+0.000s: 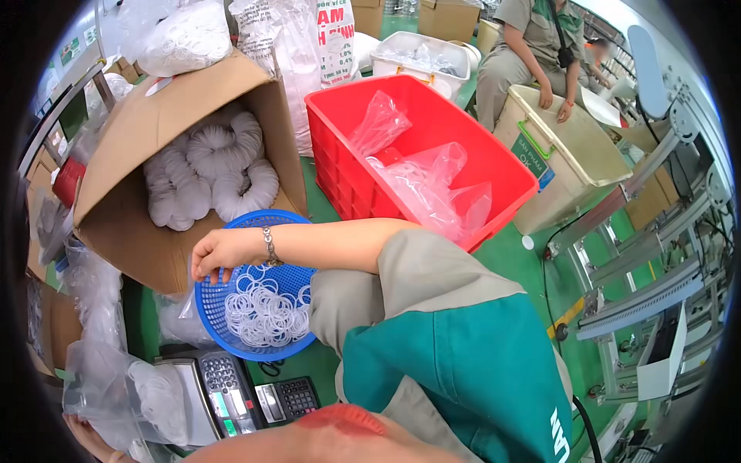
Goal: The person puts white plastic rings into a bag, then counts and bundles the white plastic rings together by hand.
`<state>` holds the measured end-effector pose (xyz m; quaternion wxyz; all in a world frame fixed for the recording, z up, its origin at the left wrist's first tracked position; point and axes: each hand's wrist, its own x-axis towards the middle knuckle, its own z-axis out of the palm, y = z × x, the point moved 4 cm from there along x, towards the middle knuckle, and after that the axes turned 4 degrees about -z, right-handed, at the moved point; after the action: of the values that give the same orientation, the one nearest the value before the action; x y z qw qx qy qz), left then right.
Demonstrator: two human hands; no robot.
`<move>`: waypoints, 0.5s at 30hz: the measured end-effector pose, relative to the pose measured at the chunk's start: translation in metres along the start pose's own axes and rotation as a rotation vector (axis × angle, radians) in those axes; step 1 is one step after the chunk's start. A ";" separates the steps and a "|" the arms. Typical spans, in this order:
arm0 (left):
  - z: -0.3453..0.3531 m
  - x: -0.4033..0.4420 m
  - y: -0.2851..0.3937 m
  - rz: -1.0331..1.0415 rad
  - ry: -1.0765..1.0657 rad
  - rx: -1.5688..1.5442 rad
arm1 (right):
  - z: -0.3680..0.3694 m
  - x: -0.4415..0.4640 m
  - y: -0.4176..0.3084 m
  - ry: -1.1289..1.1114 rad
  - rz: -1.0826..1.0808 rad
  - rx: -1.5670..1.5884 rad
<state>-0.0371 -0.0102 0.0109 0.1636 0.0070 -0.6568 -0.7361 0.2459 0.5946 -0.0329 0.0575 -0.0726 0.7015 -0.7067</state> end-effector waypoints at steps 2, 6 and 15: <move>0.036 -0.064 0.024 0.071 0.140 0.071 | -0.002 -0.003 -0.002 0.007 -0.003 -0.007; 0.041 -0.138 0.029 0.475 -0.009 1.077 | -0.001 0.003 0.003 0.017 -0.025 0.026; 0.064 -0.202 0.055 0.436 0.007 1.185 | -0.001 0.002 -0.003 0.037 -0.058 0.057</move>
<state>0.1519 0.0976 0.0313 0.2801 -0.0351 -0.9389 -0.1969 0.2434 0.5956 -0.0294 0.0258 -0.0782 0.6795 -0.7290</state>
